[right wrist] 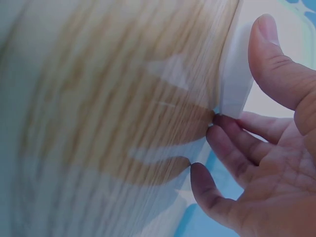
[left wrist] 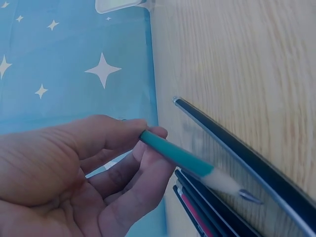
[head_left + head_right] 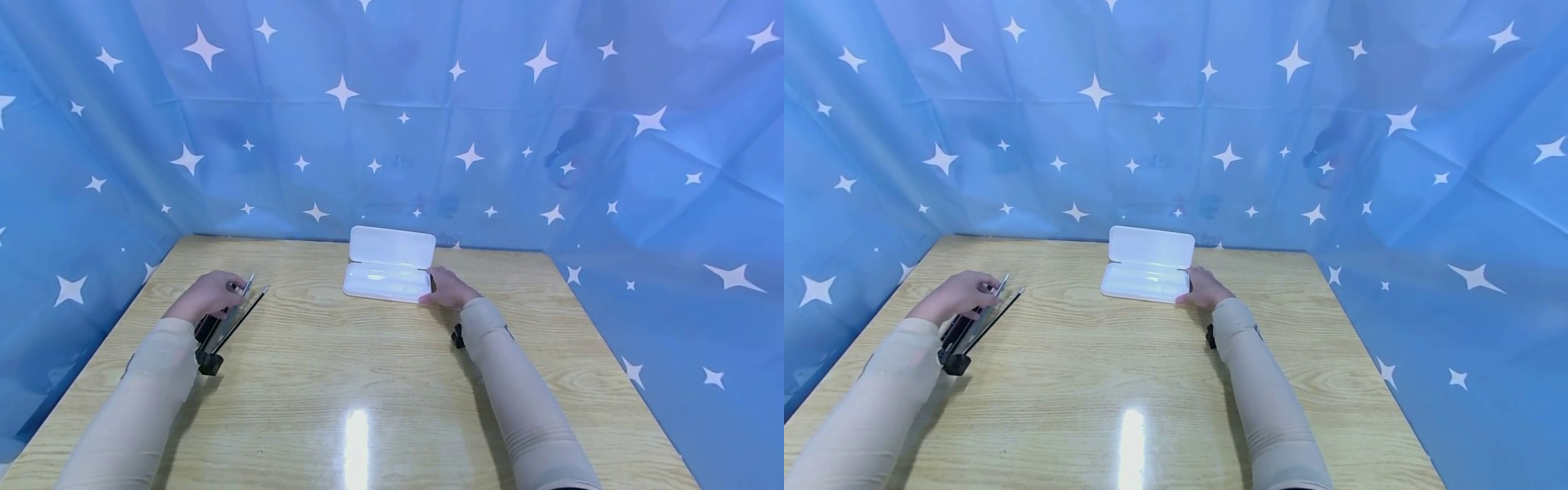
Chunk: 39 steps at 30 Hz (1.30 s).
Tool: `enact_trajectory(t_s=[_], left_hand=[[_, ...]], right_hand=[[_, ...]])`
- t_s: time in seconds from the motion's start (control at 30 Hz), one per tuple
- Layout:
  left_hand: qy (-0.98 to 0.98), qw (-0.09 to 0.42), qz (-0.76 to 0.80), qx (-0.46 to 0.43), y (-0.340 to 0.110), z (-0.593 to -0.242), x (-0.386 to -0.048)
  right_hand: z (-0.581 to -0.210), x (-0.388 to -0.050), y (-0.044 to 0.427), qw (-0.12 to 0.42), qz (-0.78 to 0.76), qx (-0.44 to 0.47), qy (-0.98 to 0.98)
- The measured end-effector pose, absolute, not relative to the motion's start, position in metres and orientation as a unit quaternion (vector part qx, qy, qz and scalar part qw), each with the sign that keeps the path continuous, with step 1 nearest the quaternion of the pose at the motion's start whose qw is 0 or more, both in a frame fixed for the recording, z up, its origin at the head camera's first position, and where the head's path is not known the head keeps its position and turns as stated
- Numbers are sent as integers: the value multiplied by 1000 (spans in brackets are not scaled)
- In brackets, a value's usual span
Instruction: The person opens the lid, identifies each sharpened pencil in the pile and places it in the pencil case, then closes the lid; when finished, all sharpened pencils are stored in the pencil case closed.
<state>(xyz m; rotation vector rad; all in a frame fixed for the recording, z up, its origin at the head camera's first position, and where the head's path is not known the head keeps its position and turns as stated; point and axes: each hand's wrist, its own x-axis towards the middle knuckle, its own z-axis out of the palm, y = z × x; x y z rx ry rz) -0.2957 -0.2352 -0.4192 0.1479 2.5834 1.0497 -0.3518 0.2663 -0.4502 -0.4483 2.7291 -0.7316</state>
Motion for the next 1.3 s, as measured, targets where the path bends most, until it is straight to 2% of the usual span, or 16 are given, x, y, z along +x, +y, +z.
enact_trajectory(t_s=[0.67,1.3], left_hand=[[915,129,378,60,-222,-422,-305],[909,27,401,113,-196,-416,-315]], right_hand=[[-451,-350,265,135,-238,-150,950],[-452,-349,266,133,-234,-144,952]])
